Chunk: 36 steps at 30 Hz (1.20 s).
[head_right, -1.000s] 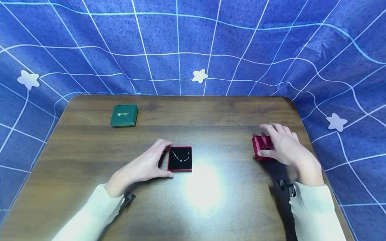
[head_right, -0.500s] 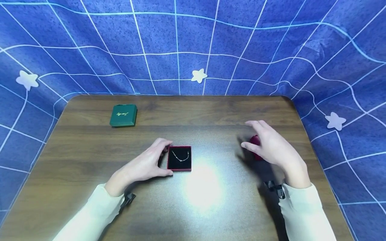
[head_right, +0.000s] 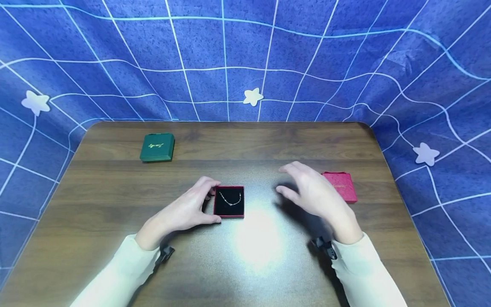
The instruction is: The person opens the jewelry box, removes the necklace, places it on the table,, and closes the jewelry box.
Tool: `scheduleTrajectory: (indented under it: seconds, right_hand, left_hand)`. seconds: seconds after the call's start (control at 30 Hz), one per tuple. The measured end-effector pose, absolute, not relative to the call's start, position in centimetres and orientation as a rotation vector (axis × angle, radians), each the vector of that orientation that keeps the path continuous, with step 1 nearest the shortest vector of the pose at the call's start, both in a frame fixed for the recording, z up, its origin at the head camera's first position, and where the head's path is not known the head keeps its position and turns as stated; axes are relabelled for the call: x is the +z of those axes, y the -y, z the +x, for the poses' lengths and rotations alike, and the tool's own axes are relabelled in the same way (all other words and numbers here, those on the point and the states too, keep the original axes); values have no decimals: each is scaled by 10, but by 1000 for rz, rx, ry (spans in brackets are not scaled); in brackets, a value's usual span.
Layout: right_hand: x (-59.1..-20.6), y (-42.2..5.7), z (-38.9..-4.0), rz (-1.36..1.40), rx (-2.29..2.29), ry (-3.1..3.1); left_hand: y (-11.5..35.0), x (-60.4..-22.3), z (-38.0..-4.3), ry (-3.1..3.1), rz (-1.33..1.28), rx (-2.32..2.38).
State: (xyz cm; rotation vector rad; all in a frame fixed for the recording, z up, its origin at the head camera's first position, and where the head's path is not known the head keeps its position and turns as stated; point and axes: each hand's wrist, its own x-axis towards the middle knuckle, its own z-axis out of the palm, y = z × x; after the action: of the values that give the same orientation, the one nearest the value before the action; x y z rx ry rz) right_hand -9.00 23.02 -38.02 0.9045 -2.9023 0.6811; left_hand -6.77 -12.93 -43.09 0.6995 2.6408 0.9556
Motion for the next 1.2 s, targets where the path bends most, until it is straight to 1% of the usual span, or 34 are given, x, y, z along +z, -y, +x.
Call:
scheduleTrajectory:
  seconds: [0.17,0.33,0.87,1.2]
  right_hand:
    - [-384,-208,-89,1007,656,2851]
    - [-392,-189,-88,1052,652,2804]
    - [-418,-145,-90,1083,521,2765]
    - [-422,-129,-89,1074,289,2757]
  left_hand:
    - [127,-430,-68,-2641,695,953]
    - [125,-429,-68,-2636,699,959]
    - [121,-432,-68,-2637,722,980]
    - [122,-435,-69,-2643,745,984]
